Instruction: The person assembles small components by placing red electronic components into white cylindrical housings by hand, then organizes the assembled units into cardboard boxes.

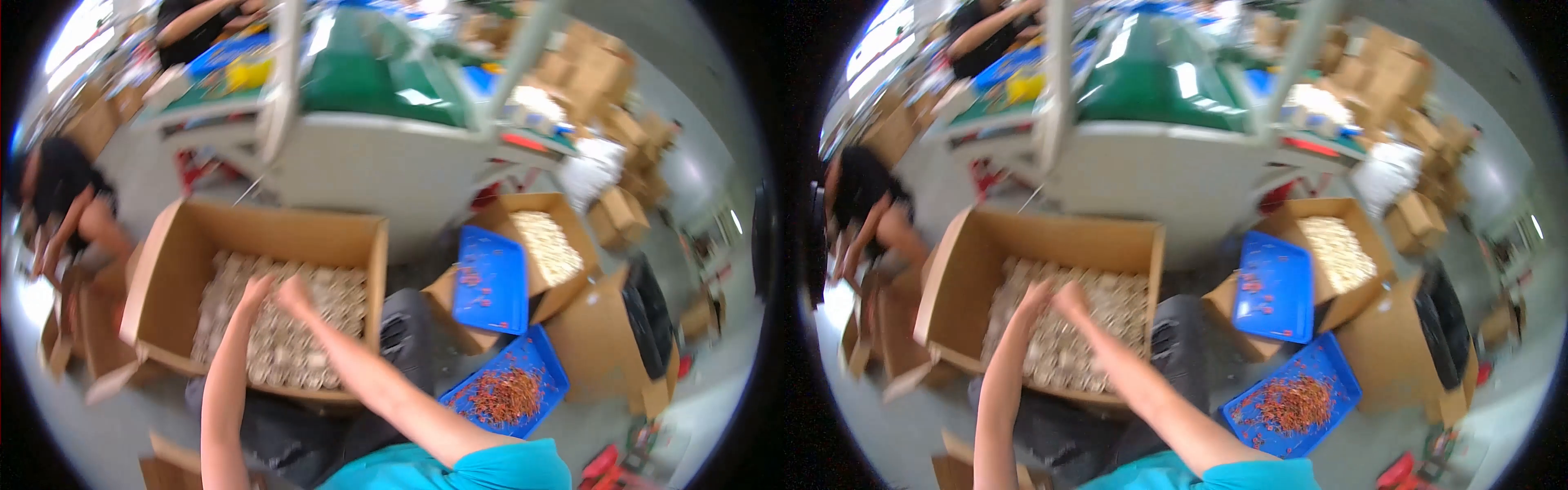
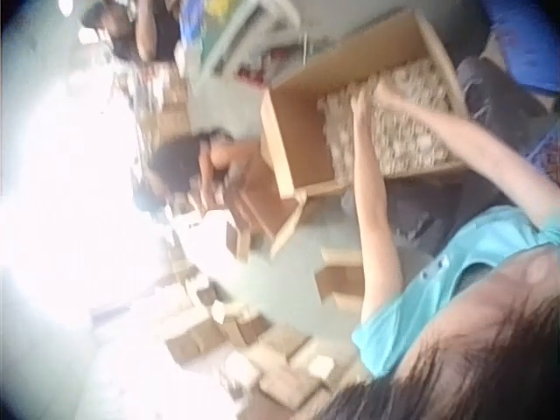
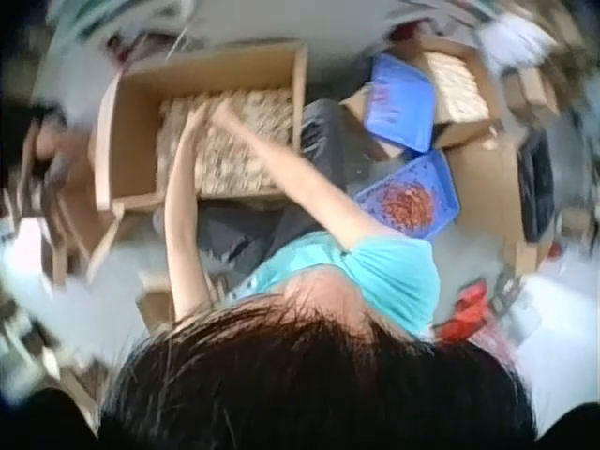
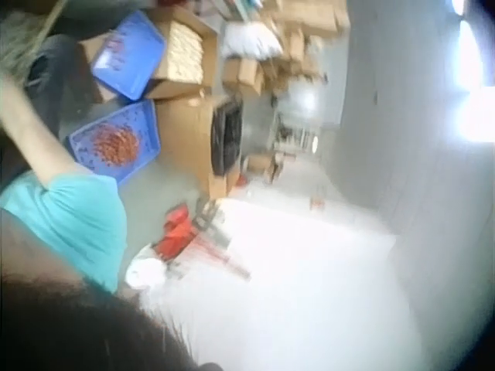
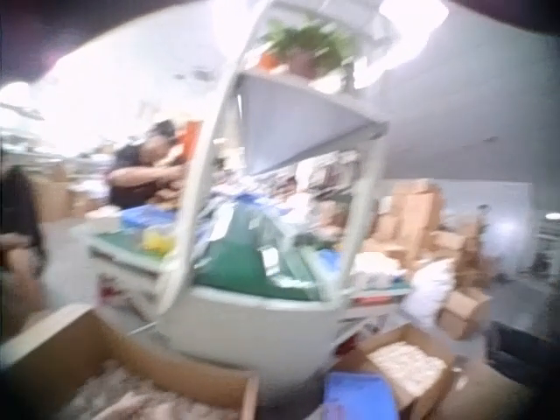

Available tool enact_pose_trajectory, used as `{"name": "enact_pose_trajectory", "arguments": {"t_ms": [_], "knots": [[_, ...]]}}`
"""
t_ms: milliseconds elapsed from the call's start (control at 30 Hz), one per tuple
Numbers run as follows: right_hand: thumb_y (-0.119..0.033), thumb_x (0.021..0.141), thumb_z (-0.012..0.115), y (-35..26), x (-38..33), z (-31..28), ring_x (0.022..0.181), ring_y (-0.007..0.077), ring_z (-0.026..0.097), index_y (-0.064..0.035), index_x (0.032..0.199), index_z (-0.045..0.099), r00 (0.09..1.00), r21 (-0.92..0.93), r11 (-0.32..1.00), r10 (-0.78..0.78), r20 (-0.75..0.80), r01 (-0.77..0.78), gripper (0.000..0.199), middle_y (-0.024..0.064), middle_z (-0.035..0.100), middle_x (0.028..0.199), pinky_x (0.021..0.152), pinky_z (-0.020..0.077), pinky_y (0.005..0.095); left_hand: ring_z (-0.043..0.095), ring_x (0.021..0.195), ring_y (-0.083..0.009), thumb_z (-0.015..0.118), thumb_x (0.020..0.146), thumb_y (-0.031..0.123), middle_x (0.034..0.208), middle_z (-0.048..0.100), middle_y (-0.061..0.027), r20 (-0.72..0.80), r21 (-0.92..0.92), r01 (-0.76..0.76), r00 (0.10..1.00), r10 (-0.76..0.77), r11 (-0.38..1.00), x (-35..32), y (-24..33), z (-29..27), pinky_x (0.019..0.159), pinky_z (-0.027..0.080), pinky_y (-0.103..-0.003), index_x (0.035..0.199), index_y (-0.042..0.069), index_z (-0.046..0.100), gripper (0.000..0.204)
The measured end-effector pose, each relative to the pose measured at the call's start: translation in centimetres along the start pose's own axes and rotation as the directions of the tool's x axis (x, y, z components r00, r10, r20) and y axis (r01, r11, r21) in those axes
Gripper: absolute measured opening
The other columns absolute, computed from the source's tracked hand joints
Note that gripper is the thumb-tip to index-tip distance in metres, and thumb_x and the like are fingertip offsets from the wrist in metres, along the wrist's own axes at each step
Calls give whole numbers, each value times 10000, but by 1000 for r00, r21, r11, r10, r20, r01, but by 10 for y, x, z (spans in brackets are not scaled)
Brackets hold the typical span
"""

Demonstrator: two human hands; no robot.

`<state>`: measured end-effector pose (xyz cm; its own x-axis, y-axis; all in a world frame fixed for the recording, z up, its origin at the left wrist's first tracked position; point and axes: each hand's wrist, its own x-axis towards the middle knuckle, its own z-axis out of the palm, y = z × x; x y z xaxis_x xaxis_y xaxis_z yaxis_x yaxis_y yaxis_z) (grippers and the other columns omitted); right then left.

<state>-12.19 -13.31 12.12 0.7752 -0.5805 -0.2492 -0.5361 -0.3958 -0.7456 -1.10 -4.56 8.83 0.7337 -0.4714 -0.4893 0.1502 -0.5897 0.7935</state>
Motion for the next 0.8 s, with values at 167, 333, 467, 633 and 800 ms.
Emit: {"name": "enact_pose_trajectory", "arguments": {"t_ms": [167,333,467,633,800], "knots": [[-330,749,618,127,45,-32,1122,294,575,-55,1144,625,894,-309,866,438,93,-392,481,166,592,1213,919,467,388,596,1062,-364,542,797,273,1092,639,-204,-418,603,114,888,191,790,14,21,-36,884,479,-450,1035,19,633,359],[-312,781,635,93,45,-32,1045,362,601,-49,1296,405,837,-162,834,479,-263,-528,622,229,622,1107,867,486,451,604,1057,-343,517,834,181,1131,622,-201,-344,737,260,939,16,624,27,-49,-87,894,476,-462,1093,40,612,310],[-330,796,665,74,47,-24,1009,362,608,-75,1346,309,905,-221,878,402,-138,-423,703,265,607,1068,855,491,439,577,1065,-391,550,803,149,1190,554,-223,-333,760,240,942,45,604,49,-90,-103,880,480,-492,1184,31,498,402],[-322,805,668,143,56,-15,917,348,639,-52,1172,537,947,-501,806,233,-220,-315,475,209,627,998,769,521,442,532,1120,-405,585,745,107,1231,477,-257,-423,675,149,881,213,722,79,-56,-43,881,476,-501,1223,32,433,507],[-50,825,507,96,60,9,853,384,658,53,973,630,969,-343,925,85,-232,-163,218,224,652,921,724,537,471,564,1055,-348,675,722,124,1107,598,-179,-333,792,9,844,421,610,130,-175,-96,875,472,-446,1087,55,576,384]]}}
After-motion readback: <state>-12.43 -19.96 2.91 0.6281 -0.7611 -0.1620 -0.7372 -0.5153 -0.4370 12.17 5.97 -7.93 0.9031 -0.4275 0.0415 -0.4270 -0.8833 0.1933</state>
